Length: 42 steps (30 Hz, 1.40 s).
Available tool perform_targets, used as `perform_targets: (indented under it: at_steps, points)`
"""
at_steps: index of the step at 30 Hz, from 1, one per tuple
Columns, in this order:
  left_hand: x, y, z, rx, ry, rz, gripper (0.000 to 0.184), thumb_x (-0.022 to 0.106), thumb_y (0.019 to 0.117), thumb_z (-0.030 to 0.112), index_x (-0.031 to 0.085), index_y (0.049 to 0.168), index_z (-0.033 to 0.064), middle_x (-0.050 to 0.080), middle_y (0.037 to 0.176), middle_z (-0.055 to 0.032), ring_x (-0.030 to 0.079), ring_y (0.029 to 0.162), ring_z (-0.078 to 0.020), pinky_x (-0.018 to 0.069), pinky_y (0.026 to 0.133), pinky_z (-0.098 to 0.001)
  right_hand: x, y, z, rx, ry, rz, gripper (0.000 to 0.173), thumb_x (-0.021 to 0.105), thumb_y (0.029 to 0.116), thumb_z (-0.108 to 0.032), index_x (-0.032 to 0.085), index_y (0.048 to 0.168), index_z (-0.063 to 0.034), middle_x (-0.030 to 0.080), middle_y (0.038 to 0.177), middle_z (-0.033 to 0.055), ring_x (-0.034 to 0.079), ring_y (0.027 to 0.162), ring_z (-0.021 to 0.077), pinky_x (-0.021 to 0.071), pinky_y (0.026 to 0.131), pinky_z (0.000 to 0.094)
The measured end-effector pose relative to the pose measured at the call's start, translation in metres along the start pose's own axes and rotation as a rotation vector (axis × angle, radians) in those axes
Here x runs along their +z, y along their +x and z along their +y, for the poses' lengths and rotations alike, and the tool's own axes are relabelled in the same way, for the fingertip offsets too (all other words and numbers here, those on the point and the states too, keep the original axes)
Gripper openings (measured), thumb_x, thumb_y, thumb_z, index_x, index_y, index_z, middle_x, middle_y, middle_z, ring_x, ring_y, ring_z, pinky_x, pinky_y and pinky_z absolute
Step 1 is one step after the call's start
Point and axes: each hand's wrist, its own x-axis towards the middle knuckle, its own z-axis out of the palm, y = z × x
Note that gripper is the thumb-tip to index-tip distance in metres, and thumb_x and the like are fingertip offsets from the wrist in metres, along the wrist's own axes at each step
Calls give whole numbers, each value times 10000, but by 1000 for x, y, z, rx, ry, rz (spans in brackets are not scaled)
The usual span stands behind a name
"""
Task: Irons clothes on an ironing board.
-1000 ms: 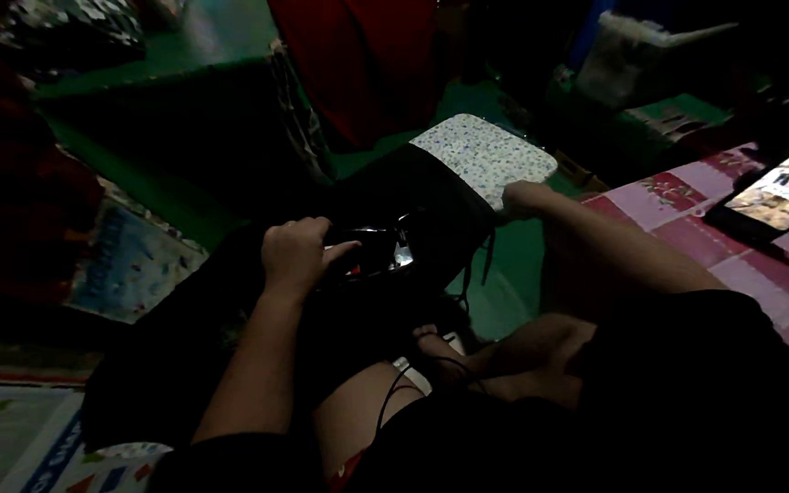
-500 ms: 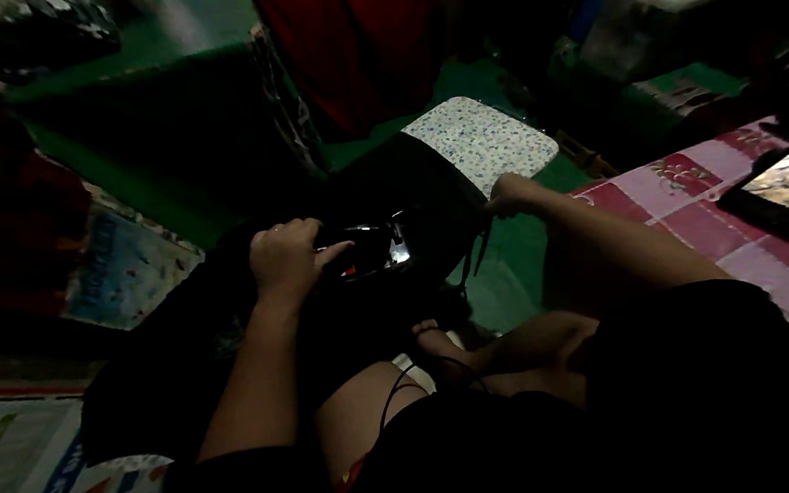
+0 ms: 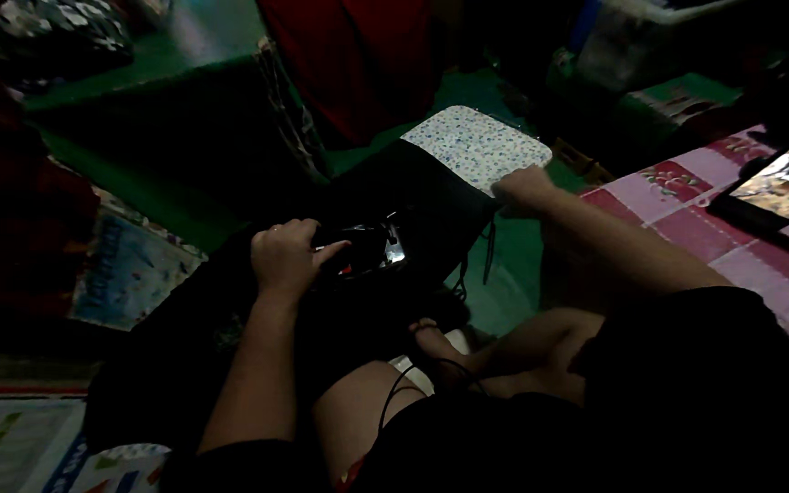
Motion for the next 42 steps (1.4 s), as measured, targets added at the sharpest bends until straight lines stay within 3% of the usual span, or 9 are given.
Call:
perform_targets:
  at_steps: [6, 16, 20, 22, 25, 30, 33, 38, 42]
  points:
    - [2, 9, -12, 5, -2, 11, 509, 719, 945, 402, 689, 1103, -81, 688, 1014, -317, 658, 1009, -518, 430, 914, -703, 6, 13, -45, -160, -314, -103, 178, 534, 989, 83, 694, 1062, 110, 695, 1079, 273, 651, 1092, 455, 449, 986, 612]
    - [-2, 13, -18, 98, -47, -29, 490, 725, 945, 396, 688, 1132, -55, 695, 996, -291, 675, 966, -503, 467, 872, -694, 5, 20, -11, 71, -199, -177, 211, 548, 1017, -3, 712, 1146, 28, 708, 1150, 249, 652, 1129, 465, 444, 988, 667]
    - [-3, 14, -39, 254, -85, -130, 581, 720, 941, 410, 610, 1332, -5, 691, 1054, -250, 681, 971, -463, 497, 855, -665, 10, 25, -5, 11, -262, -124, 270, 768, 932, -176, 723, 1061, 57, 712, 1047, 256, 664, 1052, 457, 433, 989, 661]
    - [-4, 19, -43, 329, -49, -134, 465, 729, 933, 366, 671, 1170, -29, 693, 907, -226, 700, 834, -431, 533, 759, -617, 14, 26, -7, -169, -334, -11, 342, 770, 926, -178, 683, 1120, 89, 681, 1075, 283, 648, 1058, 478, 454, 955, 648]
    - [-4, 31, -34, 416, 40, -132, 277, 815, 824, 199, 685, 926, -24, 668, 744, -192, 696, 685, -388, 540, 635, -542, -2, 35, -30, -271, -304, -149, 334, 525, 1049, -38, 530, 1367, 64, 564, 1363, 273, 522, 1285, 470, 425, 1006, 622]
    - [23, 76, -44, 672, 60, 102, 39, 647, 855, -12, 643, 830, 18, 626, 657, -148, 675, 582, -322, 500, 469, -413, 33, 51, -12, -315, 14, -83, 328, 541, 1004, 11, 565, 1323, 83, 595, 1244, 314, 607, 1132, 537, 550, 841, 623]
    - [39, 114, -40, 730, -36, 59, 45, 676, 857, -30, 675, 849, 14, 653, 696, -172, 695, 643, -355, 526, 531, -457, 31, 41, -22, -197, 91, -176, 363, 488, 1015, 36, 505, 1372, 99, 562, 1279, 351, 592, 1128, 578, 524, 860, 670]
    - [26, 159, 10, 665, -70, -480, 205, 527, 1012, 23, 651, 1169, -18, 706, 1046, -251, 702, 981, -434, 528, 841, -561, -53, 41, -36, 37, 218, -461, 514, 623, 970, 30, 483, 1465, 47, 514, 1438, 316, 563, 1256, 525, 455, 1024, 671]
    - [15, 158, -3, 564, -332, -498, 550, 729, 940, 323, 590, 1401, 57, 595, 1355, -253, 576, 1258, -454, 336, 1073, -719, -120, 30, -67, 19, 526, -74, 342, 663, 979, -54, 634, 1305, 43, 624, 1294, 260, 633, 1181, 396, 502, 1028, 550]
